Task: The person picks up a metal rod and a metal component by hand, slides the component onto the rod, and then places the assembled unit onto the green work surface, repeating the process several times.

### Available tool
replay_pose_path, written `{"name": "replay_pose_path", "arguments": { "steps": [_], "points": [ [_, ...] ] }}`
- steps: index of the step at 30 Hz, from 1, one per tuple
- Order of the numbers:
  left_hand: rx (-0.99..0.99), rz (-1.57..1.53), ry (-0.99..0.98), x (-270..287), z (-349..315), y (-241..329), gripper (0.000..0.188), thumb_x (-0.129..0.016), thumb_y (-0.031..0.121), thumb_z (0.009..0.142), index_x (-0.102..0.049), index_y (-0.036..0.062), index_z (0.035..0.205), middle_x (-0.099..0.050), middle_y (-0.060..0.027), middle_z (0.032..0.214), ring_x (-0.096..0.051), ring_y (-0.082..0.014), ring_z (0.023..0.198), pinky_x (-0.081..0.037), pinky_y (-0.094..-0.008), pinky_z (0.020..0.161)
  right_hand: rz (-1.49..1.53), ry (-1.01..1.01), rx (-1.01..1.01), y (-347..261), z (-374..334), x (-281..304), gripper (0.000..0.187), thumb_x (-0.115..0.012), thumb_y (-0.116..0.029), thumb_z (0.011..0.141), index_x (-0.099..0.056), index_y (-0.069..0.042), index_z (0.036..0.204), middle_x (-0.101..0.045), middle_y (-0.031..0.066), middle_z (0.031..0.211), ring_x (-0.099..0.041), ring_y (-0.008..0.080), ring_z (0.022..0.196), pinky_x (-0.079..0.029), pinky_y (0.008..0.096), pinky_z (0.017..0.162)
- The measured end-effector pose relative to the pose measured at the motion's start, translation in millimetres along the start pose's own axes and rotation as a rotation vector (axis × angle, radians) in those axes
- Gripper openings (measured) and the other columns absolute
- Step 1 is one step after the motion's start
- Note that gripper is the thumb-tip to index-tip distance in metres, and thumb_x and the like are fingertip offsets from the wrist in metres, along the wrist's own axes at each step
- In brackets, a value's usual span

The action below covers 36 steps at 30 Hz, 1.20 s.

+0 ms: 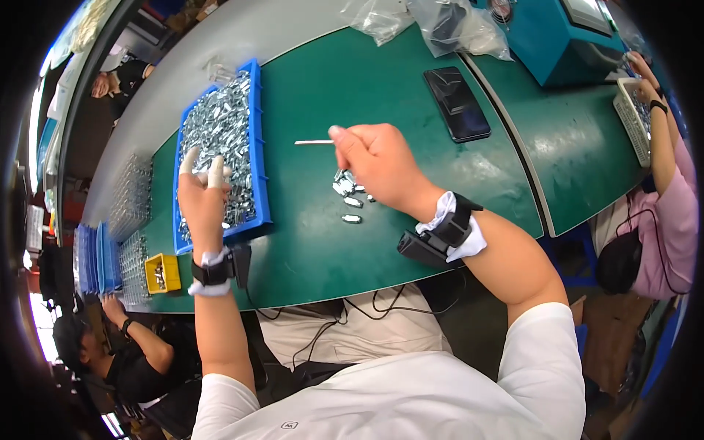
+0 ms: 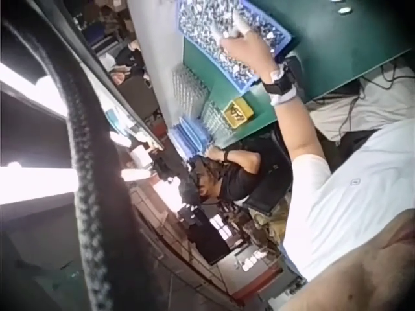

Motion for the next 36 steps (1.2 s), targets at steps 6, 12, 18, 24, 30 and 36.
{"name": "replay_pose_path", "arguments": {
  "steps": [6, 12, 18, 24, 30, 36],
  "points": [
    [-0.401, 0.232, -0.541, -80, -48, 25, 0.020, -0.072, 0.005, 0.083, -0.067, 0.0057, 0.102, -0.067, -0.0097, 0.089, -0.065, -0.0217, 0.074, -0.052, -0.0326, 0.064, 0.050, -0.043, -0.036, -2, -2, -4, 0.046, -0.050, -0.033, 0.104, -0.056, -0.005, 0.068, -0.047, -0.0033, 0.053, -0.045, 0.0039, 0.049, -0.036, 0.0216, 0.046],
    [-0.575, 0.423, -0.687, -106, -55, 4, 0.024, -0.070, -0.004, 0.076, -0.067, 0.0042, 0.098, -0.062, -0.0144, 0.091, -0.061, -0.0338, 0.087, -0.051, -0.0388, 0.074, 0.078, -0.052, -0.051, 1, -2, -7, 0.046, -0.051, -0.032, 0.103, -0.055, -0.004, 0.067, -0.047, -0.0032, 0.053, -0.044, 0.0040, 0.048, -0.035, 0.0214, 0.046],
    [-0.514, 0.329, -0.698, -96, -39, 6, 0.019, -0.068, -0.006, 0.080, -0.065, 0.0024, 0.096, -0.064, -0.0131, 0.093, -0.065, -0.0294, 0.090, -0.052, -0.0354, 0.078, -0.059, -0.051, 0.009, -6, -1, -3, 0.047, -0.052, -0.032, 0.103, -0.055, -0.005, 0.065, -0.046, -0.0030, 0.051, -0.044, 0.0043, 0.047, -0.034, 0.0219, 0.045],
    [-0.201, -0.270, -0.512, -70, -25, -2, 0.012, -0.064, -0.004, 0.089, -0.063, -0.0005, 0.100, -0.068, -0.0093, 0.097, -0.067, -0.0170, 0.090, -0.053, -0.0287, 0.082, -0.123, -0.063, -0.008, -4, -1, -3, 0.046, -0.052, -0.030, 0.102, -0.056, -0.005, 0.064, -0.046, -0.0032, 0.050, -0.044, 0.0045, 0.046, -0.033, 0.0228, 0.044],
    [-0.314, -0.142, -0.516, -66, -27, -4, 0.013, -0.060, -0.004, 0.092, -0.060, -0.0015, 0.105, -0.066, -0.0086, 0.101, -0.067, -0.0176, 0.094, -0.053, -0.0280, 0.085, -0.210, -0.095, 0.087, -10, -3, -7, 0.045, -0.052, -0.025, 0.102, -0.055, -0.004, 0.063, -0.048, -0.0013, 0.050, -0.044, 0.0055, 0.045, -0.033, 0.0244, 0.043],
    [-0.237, -0.280, -0.477, -63, -26, -9, 0.014, -0.061, -0.005, 0.091, -0.061, -0.0016, 0.105, -0.068, -0.0083, 0.097, -0.068, -0.0170, 0.091, -0.053, -0.0286, 0.084, -0.262, -0.126, 0.090, -14, -3, -9, 0.041, -0.054, -0.019, 0.100, -0.056, -0.002, 0.062, -0.051, 0.0029, 0.052, -0.046, 0.0091, 0.045, -0.035, 0.0284, 0.045]
  ]
}}
Point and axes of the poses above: each hand's wrist, its own z-axis towards the middle knuckle, its own x-axis out of the back of the hand, y = z × x, the point moved 5 cm from there along z, towards the middle knuckle
